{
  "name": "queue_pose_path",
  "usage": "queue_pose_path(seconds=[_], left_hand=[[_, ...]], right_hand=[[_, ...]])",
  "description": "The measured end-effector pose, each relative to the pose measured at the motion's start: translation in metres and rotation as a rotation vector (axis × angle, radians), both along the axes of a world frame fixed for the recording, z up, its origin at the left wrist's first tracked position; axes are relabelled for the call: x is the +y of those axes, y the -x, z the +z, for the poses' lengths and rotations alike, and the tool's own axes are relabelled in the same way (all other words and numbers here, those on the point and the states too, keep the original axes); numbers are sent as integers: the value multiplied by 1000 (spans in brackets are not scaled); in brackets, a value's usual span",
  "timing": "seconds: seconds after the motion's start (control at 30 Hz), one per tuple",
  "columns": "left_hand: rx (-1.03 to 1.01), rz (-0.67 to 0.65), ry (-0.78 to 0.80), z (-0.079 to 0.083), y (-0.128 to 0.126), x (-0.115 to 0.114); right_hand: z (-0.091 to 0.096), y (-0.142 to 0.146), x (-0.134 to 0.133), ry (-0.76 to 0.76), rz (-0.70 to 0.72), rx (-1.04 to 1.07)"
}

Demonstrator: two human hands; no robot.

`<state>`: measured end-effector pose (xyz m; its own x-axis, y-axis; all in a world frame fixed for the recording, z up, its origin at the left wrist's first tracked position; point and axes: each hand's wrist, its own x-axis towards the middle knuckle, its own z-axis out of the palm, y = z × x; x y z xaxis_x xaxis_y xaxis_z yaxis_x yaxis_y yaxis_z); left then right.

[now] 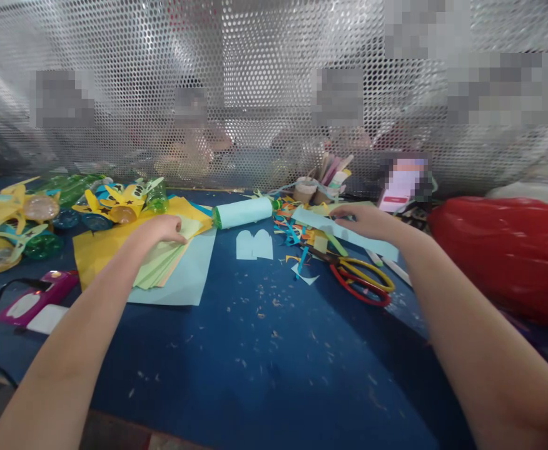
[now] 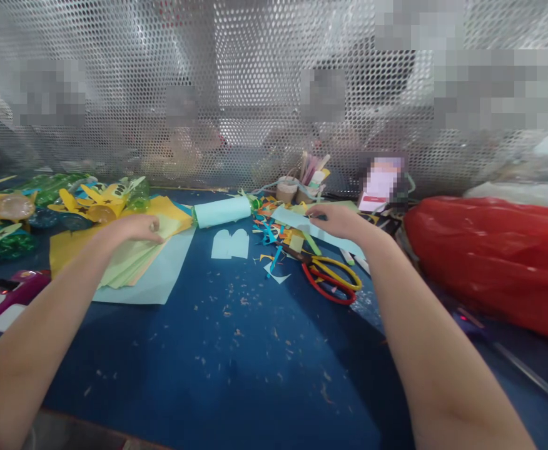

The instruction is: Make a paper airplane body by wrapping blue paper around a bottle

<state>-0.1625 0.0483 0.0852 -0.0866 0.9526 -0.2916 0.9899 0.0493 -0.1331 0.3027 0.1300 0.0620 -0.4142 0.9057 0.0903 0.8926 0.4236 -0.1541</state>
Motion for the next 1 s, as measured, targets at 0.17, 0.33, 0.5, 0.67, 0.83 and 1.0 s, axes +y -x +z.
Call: queue_pose_path(seconds=[0.17, 0.33, 0.5, 0.67, 0.83, 1.0], left_hand=[[-24, -44, 59, 17, -13, -11], [21, -56, 3, 27, -26, -18], [69, -140, -129, 44, -66, -55], [32, -490, -192, 38, -133, -107], [-2, -751, -185, -7, -172, -140], [-46, -1023, -307, -41, -173, -144]], right_hand=[[4, 5, -6, -2, -9, 37], [30, 23, -26, -54, -17, 118], [56, 85, -84, -109, 265, 464], [27, 125, -150, -223, 566, 288], [-20, 107, -184, -313, 653, 133], [-44, 79, -192, -352, 625, 87]])
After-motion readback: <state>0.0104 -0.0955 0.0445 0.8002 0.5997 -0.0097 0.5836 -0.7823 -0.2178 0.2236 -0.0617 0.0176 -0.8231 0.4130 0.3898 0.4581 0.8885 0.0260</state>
